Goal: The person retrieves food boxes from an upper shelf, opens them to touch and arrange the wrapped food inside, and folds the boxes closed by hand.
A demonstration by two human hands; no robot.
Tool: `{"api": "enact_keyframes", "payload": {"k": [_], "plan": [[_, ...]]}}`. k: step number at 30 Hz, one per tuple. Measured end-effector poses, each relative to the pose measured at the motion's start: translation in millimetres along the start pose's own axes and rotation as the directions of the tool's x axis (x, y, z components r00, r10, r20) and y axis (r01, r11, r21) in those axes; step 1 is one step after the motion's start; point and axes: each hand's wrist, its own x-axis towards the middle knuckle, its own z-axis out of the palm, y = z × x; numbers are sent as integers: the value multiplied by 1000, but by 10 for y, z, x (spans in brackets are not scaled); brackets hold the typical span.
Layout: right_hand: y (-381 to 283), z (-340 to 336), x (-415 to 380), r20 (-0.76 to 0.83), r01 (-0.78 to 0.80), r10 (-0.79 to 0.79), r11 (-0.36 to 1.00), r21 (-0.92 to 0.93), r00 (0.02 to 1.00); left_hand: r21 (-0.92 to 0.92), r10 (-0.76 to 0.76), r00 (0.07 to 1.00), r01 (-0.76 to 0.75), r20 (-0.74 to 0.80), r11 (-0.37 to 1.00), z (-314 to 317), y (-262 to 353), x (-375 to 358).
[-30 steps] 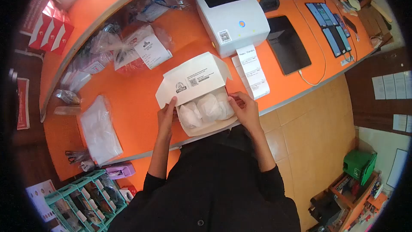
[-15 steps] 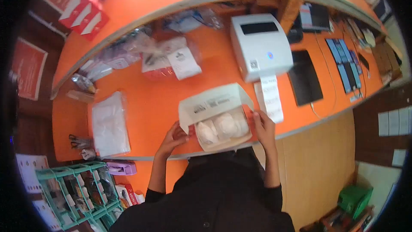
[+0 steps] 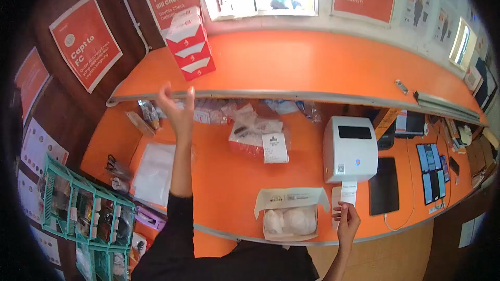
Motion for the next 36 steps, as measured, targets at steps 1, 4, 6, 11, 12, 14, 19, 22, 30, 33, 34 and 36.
{"api": "enact_keyframes", "payload": {"k": [1,4,6,11,12,14,19,22,30,33,34,36], "plan": [[-11,-4,17,-2,11,-11,1000,14,1000,122,34,999,-35,10,992,132,158,261],[-3,-30,7,-27,9,-8,999,36,1000,231,83,988,-52,-128,972,659,269,799],[59,-67,-30,-49,-5,6,1000,26,999,387,-112,984,157,-137,908,966,231,972],[182,-196,-136,-86,3,0,1000,27,996,386,-245,946,311,-212,869,1229,188,1125],[238,-239,-154,-104,-10,13,1000,27,994,350,-268,936,335,-227,875,1220,194,1124],[261,-298,-152,-120,-22,25,999,28,992,313,-291,925,359,-243,879,1184,154,1103],[101,-350,-73,-176,0,2,1000,14,984,174,-122,956,172,-267,970,942,-26,1097],[-58,-359,54,-157,39,-36,999,18,987,-80,-56,953,33,-297,996,744,-50,1109],[-813,-67,372,-52,256,-253,965,56,966,-482,4,969,-126,-246,867,-118,305,853],[-1226,146,416,29,277,-282,955,103,959,-641,-51,988,-56,-146,765,-396,298,590],[-1340,226,428,79,323,-334,938,122,939,-619,16,994,-79,-107,781,-505,261,509],[-1593,390,430,172,362,-388,917,165,905,-601,70,997,-65,-16,796,-676,284,306]]}}
